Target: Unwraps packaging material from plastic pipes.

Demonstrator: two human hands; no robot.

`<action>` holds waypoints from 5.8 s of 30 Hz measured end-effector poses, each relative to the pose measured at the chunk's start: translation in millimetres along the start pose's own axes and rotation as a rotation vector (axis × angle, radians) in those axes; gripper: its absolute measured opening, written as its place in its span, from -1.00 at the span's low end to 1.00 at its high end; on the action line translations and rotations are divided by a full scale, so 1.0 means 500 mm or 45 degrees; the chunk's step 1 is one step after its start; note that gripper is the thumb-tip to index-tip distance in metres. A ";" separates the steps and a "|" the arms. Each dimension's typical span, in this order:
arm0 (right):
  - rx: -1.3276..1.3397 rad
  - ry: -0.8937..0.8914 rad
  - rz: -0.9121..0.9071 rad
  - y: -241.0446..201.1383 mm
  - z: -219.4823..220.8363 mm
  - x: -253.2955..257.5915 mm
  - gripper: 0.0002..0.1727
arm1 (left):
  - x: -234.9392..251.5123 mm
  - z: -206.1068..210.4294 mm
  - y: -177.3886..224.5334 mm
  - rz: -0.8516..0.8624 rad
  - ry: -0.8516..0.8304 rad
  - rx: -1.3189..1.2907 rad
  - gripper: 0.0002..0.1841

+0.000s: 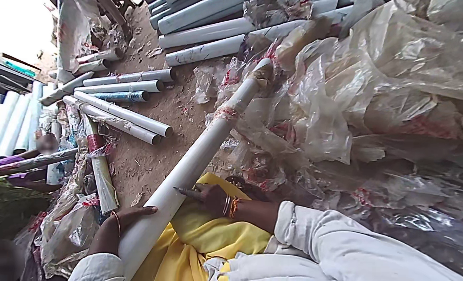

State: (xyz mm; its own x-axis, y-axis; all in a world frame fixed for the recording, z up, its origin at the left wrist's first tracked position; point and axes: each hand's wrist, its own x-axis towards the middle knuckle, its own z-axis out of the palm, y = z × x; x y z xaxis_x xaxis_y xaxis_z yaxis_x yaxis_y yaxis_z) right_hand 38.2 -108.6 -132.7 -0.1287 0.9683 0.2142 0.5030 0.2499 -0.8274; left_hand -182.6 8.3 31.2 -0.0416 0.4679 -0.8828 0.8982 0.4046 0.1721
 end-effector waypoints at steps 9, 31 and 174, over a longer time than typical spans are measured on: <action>0.191 0.074 1.075 0.171 -0.119 0.021 -0.44 | -0.009 0.008 0.007 -0.058 0.097 -0.046 -0.52; 0.165 0.276 0.774 0.149 -0.141 0.037 -0.54 | -0.001 0.004 0.008 0.015 -0.022 -0.030 -0.46; 0.106 -0.130 0.481 0.016 -0.170 0.012 -0.56 | -0.025 0.084 0.011 0.290 -0.155 0.003 -0.06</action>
State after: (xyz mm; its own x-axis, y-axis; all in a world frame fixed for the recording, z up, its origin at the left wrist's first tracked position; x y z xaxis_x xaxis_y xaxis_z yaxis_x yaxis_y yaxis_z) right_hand 113.9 -100.9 -93.9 -0.0343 0.9862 -0.1622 0.4605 -0.1284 -0.8783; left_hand -158.7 -28.5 24.6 0.2147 0.4488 -0.8675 0.8793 0.2978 0.3717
